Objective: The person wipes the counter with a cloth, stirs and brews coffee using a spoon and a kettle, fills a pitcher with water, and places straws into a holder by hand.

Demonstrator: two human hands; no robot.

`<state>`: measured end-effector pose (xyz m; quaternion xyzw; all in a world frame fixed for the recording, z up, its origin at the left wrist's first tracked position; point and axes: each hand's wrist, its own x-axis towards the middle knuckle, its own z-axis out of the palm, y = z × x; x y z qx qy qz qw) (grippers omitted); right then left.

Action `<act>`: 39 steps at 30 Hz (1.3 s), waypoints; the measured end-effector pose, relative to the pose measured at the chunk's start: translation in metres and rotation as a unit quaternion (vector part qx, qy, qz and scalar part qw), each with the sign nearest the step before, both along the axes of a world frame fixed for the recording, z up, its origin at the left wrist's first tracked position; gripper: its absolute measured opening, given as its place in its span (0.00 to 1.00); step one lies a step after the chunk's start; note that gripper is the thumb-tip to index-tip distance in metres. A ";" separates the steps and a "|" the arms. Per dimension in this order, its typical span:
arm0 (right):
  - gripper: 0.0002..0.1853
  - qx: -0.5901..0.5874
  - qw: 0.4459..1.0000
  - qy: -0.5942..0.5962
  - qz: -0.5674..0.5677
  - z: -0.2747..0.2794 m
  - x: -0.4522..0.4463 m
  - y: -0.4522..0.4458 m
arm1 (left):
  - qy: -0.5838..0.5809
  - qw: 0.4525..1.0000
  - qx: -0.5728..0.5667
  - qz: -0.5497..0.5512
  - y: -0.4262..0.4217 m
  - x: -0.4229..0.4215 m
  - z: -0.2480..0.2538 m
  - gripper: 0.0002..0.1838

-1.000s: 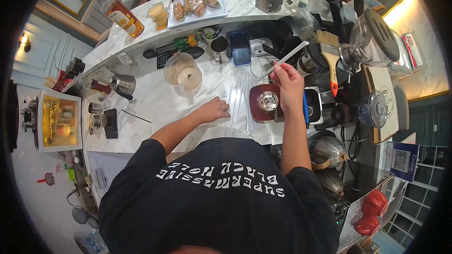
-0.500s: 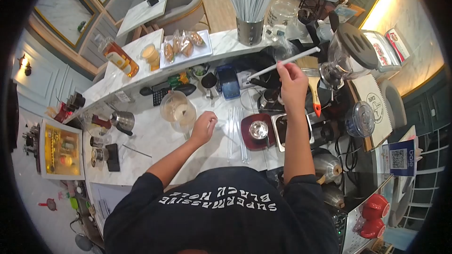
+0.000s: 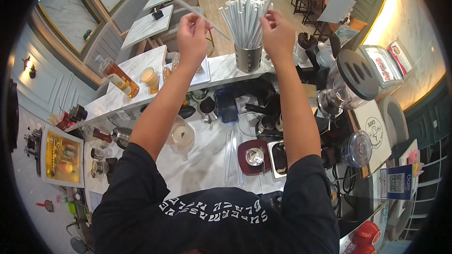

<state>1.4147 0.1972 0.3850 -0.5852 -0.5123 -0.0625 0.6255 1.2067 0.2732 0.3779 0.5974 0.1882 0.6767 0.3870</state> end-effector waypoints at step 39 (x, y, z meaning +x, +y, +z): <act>0.21 0.005 0.997 -0.052 -0.062 -0.011 0.015 0.000 | 0.224 0.957 0.121 0.141 0.039 0.043 -0.001 0.22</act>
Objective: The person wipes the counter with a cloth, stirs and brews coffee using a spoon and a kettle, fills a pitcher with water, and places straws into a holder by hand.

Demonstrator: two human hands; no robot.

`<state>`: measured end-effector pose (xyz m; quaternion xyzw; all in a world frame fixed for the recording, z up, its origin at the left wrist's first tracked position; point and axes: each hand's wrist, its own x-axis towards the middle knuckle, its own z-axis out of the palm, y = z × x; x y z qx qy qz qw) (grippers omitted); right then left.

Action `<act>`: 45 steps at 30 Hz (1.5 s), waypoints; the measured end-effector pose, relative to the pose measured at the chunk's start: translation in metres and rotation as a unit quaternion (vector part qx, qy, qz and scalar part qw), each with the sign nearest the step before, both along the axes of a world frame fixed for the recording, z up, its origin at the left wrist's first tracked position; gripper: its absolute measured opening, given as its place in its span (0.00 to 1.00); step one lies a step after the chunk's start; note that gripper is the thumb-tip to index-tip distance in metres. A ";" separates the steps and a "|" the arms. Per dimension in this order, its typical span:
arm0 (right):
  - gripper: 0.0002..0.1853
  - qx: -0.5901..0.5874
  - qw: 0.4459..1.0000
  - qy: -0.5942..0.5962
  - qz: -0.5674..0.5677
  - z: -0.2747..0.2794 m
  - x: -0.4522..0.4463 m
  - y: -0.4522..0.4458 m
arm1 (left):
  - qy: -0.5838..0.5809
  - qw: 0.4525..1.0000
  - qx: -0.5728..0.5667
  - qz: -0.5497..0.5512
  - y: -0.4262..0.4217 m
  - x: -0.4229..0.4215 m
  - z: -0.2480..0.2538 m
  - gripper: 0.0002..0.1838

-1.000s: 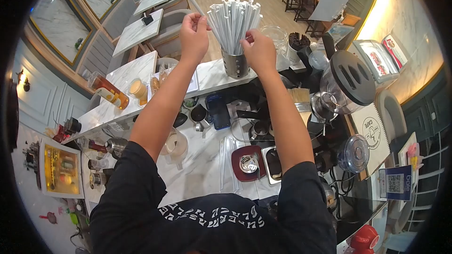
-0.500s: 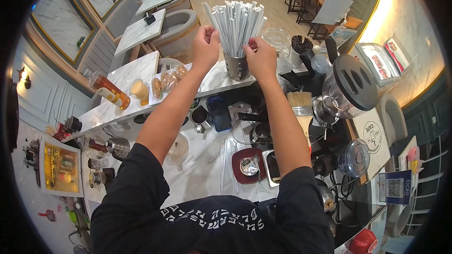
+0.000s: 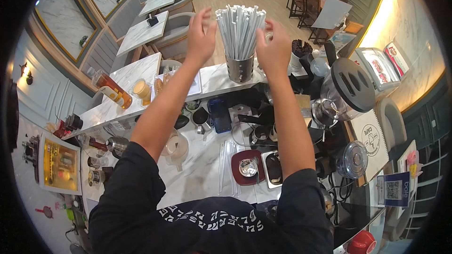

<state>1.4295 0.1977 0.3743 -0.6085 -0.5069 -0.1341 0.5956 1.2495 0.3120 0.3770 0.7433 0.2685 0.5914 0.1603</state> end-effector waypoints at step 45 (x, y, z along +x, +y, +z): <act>0.32 -0.090 0.985 -0.123 0.077 0.007 0.031 0.030 | 0.111 0.980 -0.150 0.073 0.005 0.034 0.020 0.38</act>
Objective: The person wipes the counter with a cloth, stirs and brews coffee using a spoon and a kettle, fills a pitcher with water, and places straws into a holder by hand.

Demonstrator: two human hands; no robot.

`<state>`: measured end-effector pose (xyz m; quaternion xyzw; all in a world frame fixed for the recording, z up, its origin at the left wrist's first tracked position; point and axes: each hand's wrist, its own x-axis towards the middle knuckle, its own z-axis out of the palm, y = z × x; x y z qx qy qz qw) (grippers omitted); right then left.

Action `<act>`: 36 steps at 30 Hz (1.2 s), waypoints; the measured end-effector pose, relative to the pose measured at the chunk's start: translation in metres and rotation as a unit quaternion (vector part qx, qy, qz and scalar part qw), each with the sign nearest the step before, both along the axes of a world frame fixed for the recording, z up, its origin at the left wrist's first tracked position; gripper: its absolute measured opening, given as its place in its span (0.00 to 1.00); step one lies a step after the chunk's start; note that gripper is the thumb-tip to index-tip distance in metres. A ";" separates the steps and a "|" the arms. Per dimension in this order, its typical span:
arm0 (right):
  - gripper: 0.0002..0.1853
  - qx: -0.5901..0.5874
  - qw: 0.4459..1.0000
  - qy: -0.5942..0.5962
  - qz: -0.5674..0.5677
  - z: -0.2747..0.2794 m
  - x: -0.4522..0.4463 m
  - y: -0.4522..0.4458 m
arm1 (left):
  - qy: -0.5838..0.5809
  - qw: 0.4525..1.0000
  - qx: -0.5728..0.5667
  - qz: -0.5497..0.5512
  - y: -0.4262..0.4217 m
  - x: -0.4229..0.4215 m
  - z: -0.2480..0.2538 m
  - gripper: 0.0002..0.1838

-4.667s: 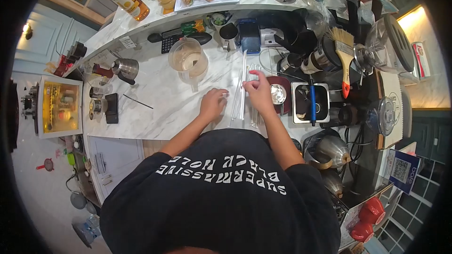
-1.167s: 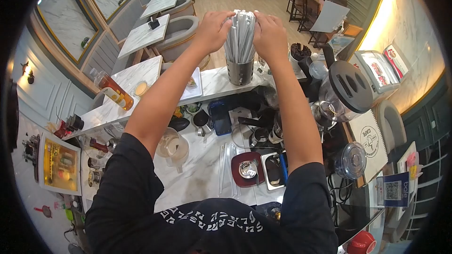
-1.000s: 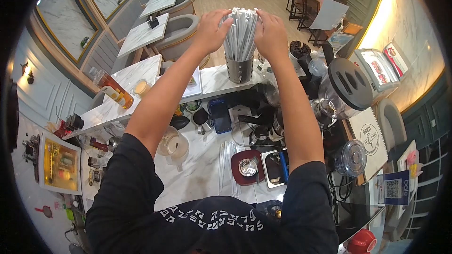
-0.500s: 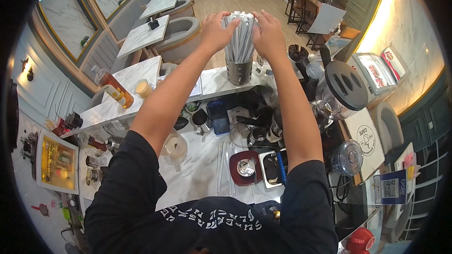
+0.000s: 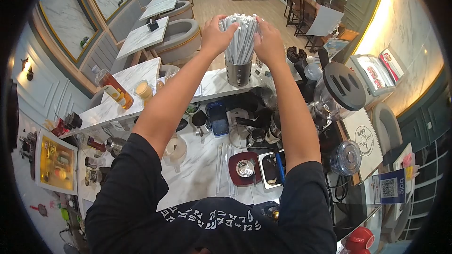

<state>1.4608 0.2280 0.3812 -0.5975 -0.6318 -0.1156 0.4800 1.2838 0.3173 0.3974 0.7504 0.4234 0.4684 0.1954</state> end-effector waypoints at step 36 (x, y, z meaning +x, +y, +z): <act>0.15 -0.462 0.886 0.017 -0.034 -0.361 -0.277 -0.259 | 0.041 0.957 -0.285 0.025 -0.350 -0.289 -0.372 0.15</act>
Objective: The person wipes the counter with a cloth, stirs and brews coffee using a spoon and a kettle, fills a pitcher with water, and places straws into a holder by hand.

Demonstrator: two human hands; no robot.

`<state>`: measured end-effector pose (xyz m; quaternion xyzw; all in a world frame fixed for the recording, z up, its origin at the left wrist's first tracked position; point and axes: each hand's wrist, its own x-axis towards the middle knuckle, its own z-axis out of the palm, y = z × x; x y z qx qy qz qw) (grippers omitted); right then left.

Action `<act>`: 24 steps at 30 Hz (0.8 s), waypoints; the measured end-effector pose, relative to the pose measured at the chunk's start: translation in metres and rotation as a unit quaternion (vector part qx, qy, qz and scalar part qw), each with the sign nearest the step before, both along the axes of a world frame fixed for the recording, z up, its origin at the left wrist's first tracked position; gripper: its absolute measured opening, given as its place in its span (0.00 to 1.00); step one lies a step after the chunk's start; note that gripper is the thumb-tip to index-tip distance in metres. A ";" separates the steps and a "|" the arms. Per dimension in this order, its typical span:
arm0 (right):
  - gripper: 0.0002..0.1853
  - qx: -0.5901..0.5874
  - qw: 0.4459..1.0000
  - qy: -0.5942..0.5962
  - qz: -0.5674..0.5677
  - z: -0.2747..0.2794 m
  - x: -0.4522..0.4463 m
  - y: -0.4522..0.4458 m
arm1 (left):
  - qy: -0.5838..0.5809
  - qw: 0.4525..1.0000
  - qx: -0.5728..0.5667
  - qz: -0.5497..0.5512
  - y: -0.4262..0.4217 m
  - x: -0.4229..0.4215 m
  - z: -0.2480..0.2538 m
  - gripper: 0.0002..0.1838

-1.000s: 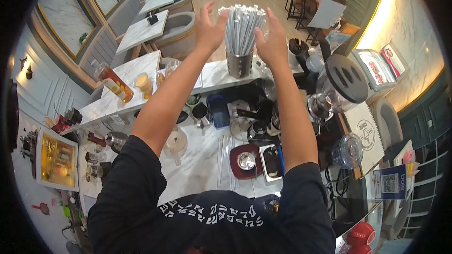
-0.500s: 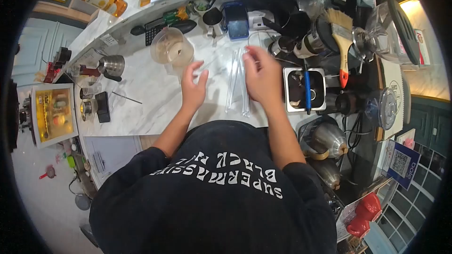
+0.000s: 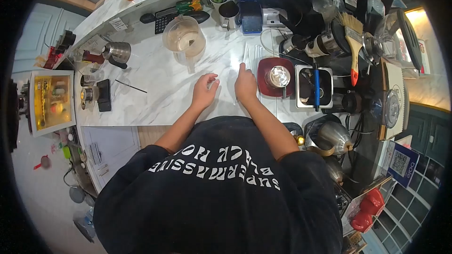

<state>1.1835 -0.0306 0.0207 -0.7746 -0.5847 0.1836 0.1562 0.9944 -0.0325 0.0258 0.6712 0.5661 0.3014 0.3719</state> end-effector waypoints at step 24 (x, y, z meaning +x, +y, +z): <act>0.34 0.210 0.814 0.535 -0.092 0.113 0.070 -0.023 | 0.307 0.937 0.103 -0.131 0.030 0.097 -0.004 0.15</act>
